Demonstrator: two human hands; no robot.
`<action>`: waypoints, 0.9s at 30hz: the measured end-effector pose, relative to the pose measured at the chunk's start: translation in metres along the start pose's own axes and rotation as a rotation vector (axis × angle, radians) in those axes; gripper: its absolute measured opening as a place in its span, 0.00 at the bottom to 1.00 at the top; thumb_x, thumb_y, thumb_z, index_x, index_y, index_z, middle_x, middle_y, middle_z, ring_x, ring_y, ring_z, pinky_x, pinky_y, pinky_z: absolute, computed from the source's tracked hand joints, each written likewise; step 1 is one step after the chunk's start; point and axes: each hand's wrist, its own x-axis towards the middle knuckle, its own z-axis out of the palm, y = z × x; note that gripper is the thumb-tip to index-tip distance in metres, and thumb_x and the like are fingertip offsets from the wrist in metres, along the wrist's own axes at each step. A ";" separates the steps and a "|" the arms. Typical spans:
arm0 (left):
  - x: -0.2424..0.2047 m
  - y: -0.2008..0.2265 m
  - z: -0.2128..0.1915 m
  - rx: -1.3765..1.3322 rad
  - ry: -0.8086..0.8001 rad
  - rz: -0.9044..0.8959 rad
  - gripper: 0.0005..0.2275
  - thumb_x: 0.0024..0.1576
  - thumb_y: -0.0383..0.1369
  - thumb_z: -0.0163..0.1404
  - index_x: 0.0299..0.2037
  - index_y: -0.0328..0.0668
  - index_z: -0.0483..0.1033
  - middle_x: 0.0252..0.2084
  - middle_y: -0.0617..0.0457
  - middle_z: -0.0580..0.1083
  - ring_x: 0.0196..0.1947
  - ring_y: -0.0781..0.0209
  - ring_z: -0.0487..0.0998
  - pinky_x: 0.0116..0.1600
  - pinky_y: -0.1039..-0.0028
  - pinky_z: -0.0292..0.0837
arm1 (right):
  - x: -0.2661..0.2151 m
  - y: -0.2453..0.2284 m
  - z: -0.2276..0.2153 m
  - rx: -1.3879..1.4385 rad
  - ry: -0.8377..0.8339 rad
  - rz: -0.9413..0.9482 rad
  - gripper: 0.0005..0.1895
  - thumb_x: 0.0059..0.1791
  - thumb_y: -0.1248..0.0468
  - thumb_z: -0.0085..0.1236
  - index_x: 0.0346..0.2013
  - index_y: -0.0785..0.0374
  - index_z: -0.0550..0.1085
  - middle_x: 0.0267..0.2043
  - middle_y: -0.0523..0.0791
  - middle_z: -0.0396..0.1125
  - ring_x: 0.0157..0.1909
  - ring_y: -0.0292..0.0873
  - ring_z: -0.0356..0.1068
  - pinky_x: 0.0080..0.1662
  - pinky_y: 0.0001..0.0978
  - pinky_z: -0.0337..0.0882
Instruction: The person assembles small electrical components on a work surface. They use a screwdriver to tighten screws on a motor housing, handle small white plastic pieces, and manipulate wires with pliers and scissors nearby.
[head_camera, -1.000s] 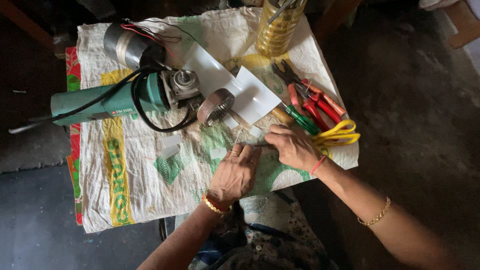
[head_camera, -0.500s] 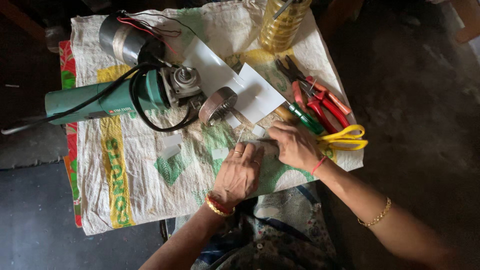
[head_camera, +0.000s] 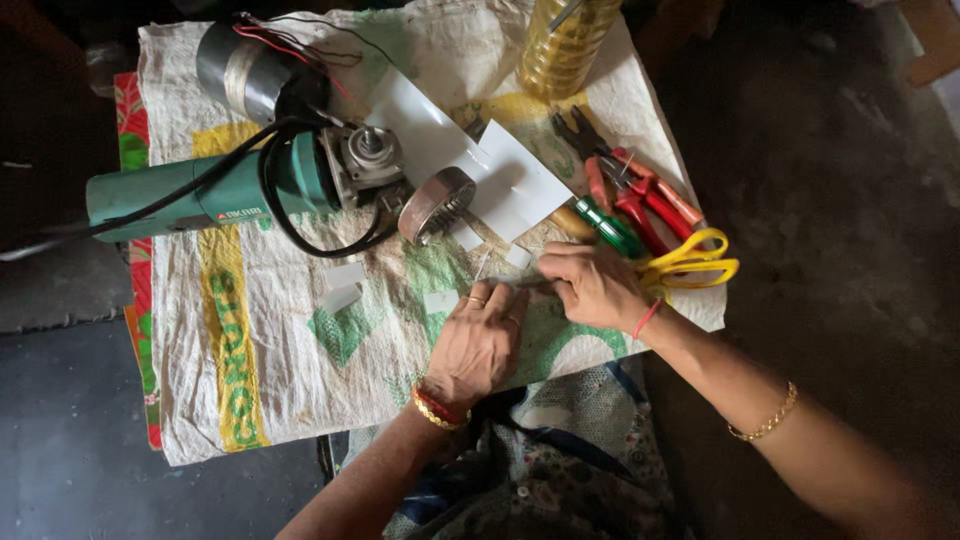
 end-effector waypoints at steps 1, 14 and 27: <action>0.001 -0.001 0.000 0.008 -0.002 0.006 0.25 0.48 0.32 0.50 0.58 0.33 0.74 0.53 0.45 0.70 0.54 0.47 0.69 0.56 0.61 0.70 | 0.000 -0.002 0.001 -0.001 -0.008 0.024 0.07 0.39 0.76 0.52 0.26 0.65 0.64 0.31 0.50 0.63 0.34 0.58 0.68 0.34 0.47 0.65; 0.005 0.000 0.004 0.053 -0.034 -0.020 0.24 0.47 0.29 0.52 0.57 0.33 0.74 0.55 0.43 0.70 0.55 0.46 0.69 0.55 0.60 0.71 | 0.004 -0.005 0.008 -0.054 -0.036 0.155 0.09 0.36 0.78 0.49 0.25 0.66 0.62 0.29 0.51 0.62 0.33 0.57 0.68 0.34 0.49 0.65; -0.001 -0.006 0.009 -0.066 0.009 -0.106 0.14 0.54 0.28 0.51 0.49 0.35 0.74 0.49 0.43 0.71 0.50 0.45 0.74 0.49 0.61 0.76 | -0.021 -0.010 0.000 0.023 0.156 0.213 0.04 0.48 0.68 0.57 0.31 0.63 0.71 0.30 0.48 0.69 0.31 0.52 0.72 0.35 0.46 0.68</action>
